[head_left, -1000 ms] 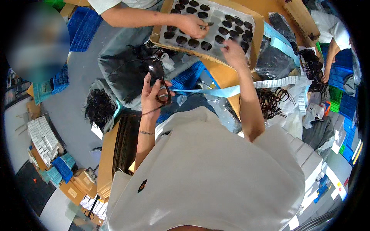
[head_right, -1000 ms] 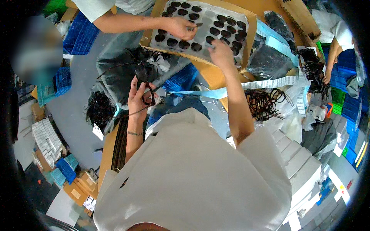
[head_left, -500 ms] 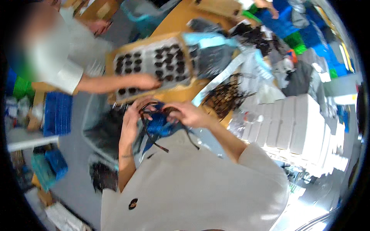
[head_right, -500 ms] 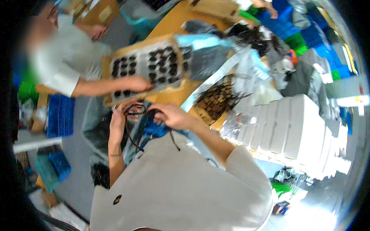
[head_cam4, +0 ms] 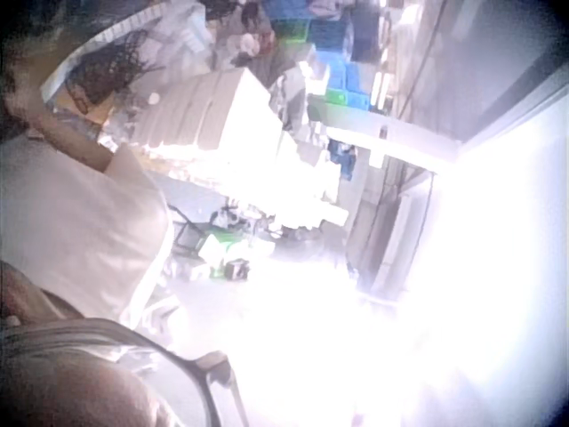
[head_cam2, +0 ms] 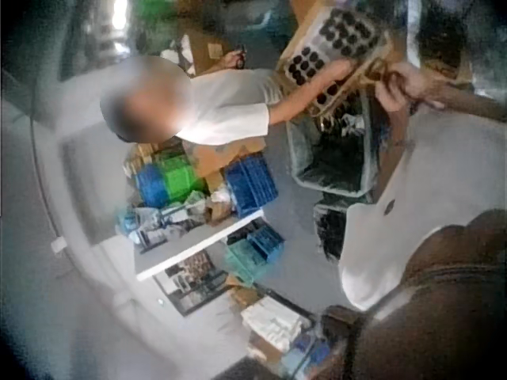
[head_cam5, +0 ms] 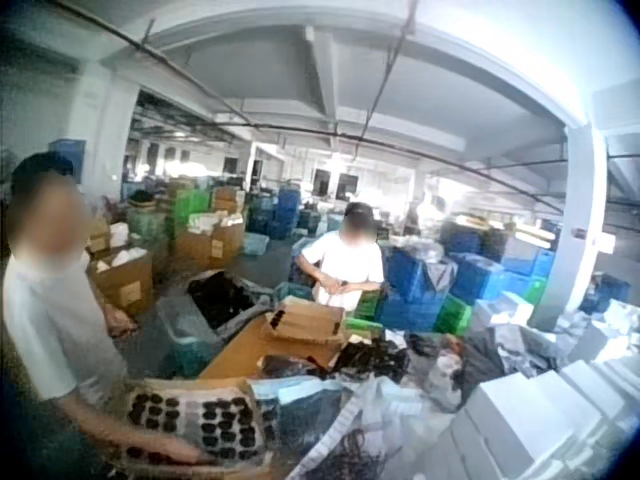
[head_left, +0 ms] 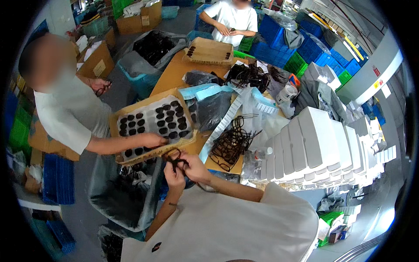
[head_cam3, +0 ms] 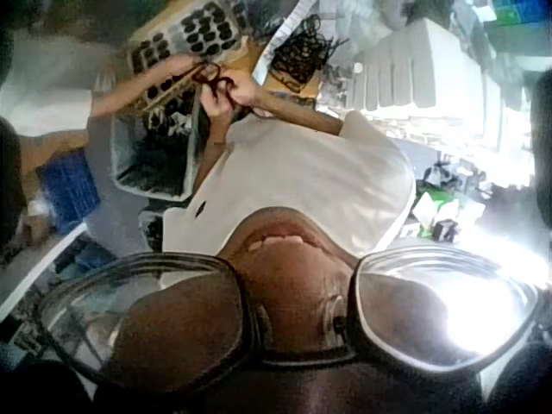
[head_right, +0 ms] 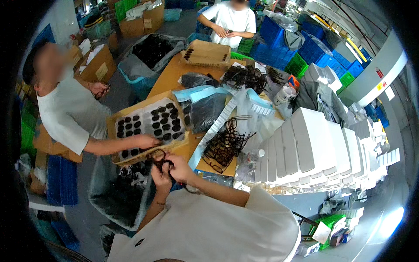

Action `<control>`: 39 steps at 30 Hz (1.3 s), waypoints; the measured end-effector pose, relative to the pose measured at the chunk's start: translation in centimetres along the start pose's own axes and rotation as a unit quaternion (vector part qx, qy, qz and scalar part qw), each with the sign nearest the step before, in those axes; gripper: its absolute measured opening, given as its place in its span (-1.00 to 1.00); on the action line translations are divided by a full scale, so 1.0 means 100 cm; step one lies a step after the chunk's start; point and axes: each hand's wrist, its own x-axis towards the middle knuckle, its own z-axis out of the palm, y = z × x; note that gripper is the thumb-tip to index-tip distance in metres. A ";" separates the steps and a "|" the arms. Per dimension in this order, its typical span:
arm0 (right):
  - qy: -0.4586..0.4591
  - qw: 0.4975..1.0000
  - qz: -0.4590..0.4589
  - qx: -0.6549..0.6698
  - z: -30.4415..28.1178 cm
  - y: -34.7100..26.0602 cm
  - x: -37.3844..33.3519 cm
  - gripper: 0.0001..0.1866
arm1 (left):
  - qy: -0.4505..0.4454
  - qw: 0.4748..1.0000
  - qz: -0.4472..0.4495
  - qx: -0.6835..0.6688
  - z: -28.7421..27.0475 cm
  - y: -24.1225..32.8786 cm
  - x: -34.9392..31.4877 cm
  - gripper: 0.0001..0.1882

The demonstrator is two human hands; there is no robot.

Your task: The person assembles sunglasses by hand, attaching black plastic arms to lens frames and placing the finished units into a cardboard tray with foam inserts. The person repeats this process for multiple pairs, working at a table with bins and packaging materials nearby.

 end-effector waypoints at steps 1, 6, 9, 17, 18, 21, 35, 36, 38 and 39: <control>0.002 1.000 0.020 0.009 0.004 0.010 0.006 -0.70 | 0.018 0.999 -0.013 -0.024 0.000 -0.002 0.000 -0.72; -0.086 0.960 0.165 0.209 0.027 0.014 0.017 -0.53 | 0.102 0.981 -0.162 -0.039 -0.029 0.001 0.003 -0.71; -0.126 0.946 0.174 0.243 0.008 0.020 0.019 -0.71 | 0.229 0.946 -0.193 -0.124 -0.040 0.014 0.000 -0.67; 0.038 0.988 0.148 -0.015 -0.035 0.076 0.030 -0.87 | 0.341 0.859 -0.304 -0.229 -0.107 0.011 -0.079 -0.65; 0.049 0.989 0.127 -0.063 -0.038 0.071 0.043 -0.87 | 0.351 0.849 -0.313 -0.242 -0.110 0.008 -0.089 -0.63; 0.070 0.982 0.044 -0.172 -0.041 0.097 0.090 -0.82 | 0.365 0.826 -0.340 -0.262 -0.114 0.010 -0.104 -0.55; -0.191 0.783 -0.197 -0.558 0.054 0.200 0.235 -0.93 | 0.349 0.818 -0.351 -0.293 -0.119 0.017 -0.076 -0.54; -0.187 0.781 -0.205 -0.560 0.057 0.204 0.234 -0.92 | 0.359 0.814 -0.355 -0.288 -0.121 0.017 -0.078 -0.53; -0.179 0.775 -0.221 -0.564 0.061 0.208 0.228 -0.89 | 0.372 0.808 -0.359 -0.283 -0.125 0.019 -0.083 -0.54; -0.199 0.769 -0.210 -0.570 0.063 0.209 0.226 -0.88 | 0.378 0.805 -0.361 -0.281 -0.128 0.019 -0.085 -0.54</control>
